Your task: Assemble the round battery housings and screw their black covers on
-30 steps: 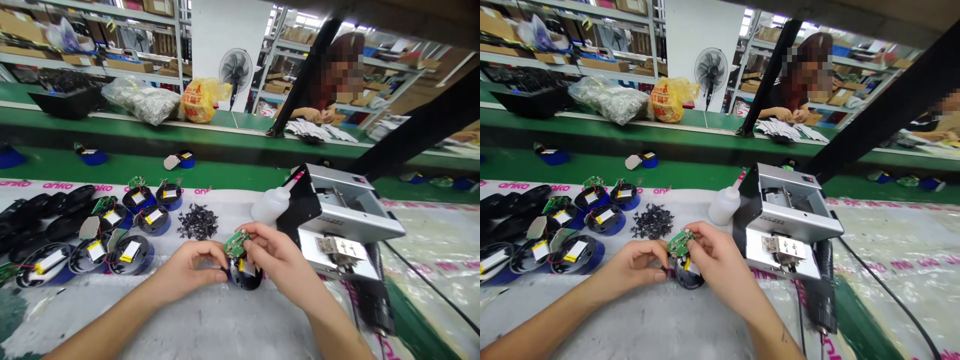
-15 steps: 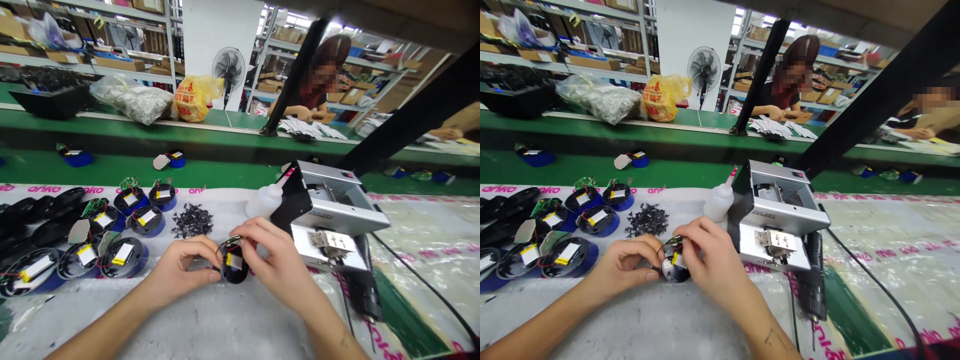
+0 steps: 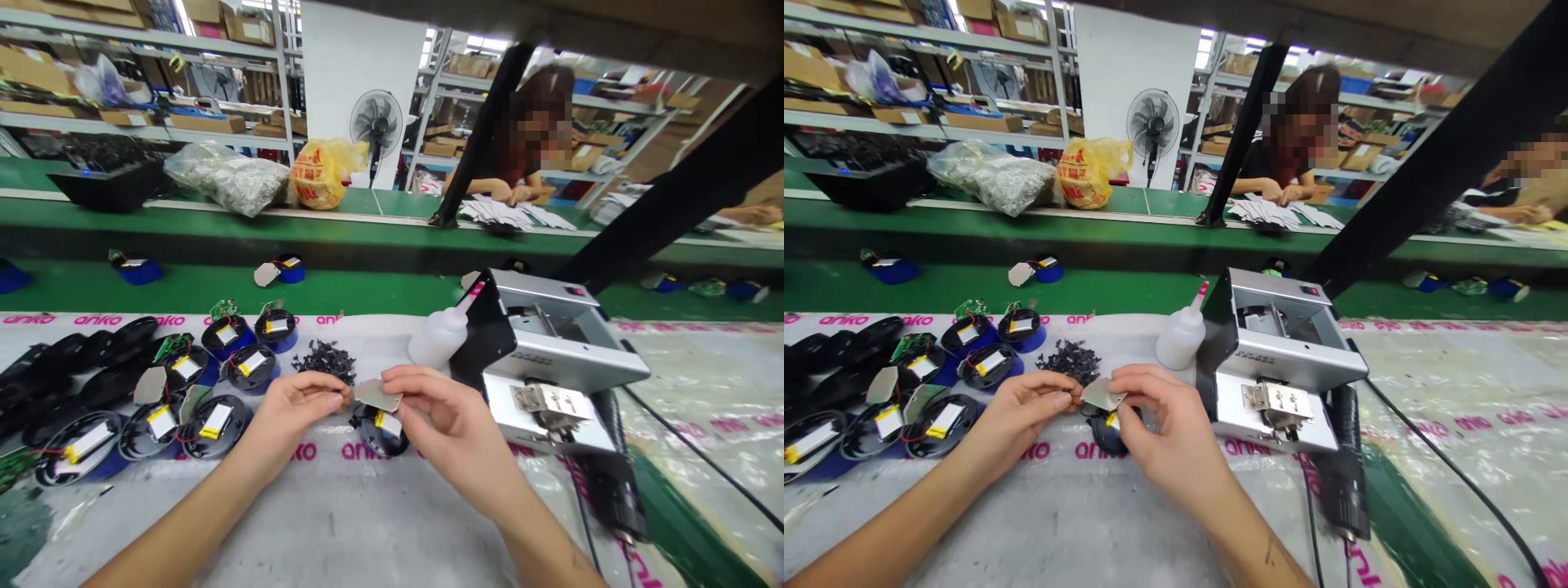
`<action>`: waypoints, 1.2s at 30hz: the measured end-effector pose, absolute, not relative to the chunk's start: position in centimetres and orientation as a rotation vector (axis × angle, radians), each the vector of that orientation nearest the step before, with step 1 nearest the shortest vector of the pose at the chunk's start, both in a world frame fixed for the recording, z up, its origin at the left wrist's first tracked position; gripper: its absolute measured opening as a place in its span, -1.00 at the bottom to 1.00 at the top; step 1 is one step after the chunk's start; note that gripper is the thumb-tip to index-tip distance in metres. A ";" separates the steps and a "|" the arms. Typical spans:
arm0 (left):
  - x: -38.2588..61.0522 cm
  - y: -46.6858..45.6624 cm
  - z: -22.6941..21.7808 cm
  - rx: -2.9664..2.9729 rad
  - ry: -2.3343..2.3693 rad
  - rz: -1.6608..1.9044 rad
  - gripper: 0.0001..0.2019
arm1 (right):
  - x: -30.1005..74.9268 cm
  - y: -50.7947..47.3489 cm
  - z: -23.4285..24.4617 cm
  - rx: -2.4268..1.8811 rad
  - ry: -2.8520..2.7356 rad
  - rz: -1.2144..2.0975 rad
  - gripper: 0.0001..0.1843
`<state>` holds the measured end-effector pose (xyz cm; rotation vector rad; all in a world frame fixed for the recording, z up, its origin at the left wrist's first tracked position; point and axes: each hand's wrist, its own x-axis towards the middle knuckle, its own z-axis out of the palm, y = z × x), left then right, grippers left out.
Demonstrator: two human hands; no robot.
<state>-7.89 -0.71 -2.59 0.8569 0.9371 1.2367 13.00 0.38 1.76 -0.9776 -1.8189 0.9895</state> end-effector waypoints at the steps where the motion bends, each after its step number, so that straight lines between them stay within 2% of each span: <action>1: -7.9 -0.7 -2.6 0.816 0.943 1.244 -0.87 | 13.0 0.3 1.9 -0.970 -1.838 0.998 -0.83; 4: -7.7 -0.6 -2.5 0.736 0.933 1.267 -0.83 | 13.0 0.0 2.1 -0.974 -1.942 0.900 -0.75; 8: -7.7 -0.6 -2.4 0.670 0.927 1.297 -0.80 | 13.0 -0.3 1.9 -0.987 -2.063 0.733 -0.83; 18: -7.7 -0.6 -2.3 0.620 0.895 1.300 -0.76 | 13.5 -0.2 1.8 -0.880 -2.042 0.893 -0.73; 25: -7.7 -0.7 -2.4 0.695 0.918 1.225 -0.61 | 13.1 -0.6 1.8 -0.831 -2.062 0.867 -0.73; 33: -7.3 -1.1 -2.2 0.656 0.950 1.251 -0.58 | 12.4 -1.1 1.0 -0.777 -2.123 0.694 -0.73; 36: -7.0 -1.4 -2.0 0.628 0.961 1.256 -0.55 | 12.0 -1.4 0.7 -0.759 -2.159 0.502 -0.80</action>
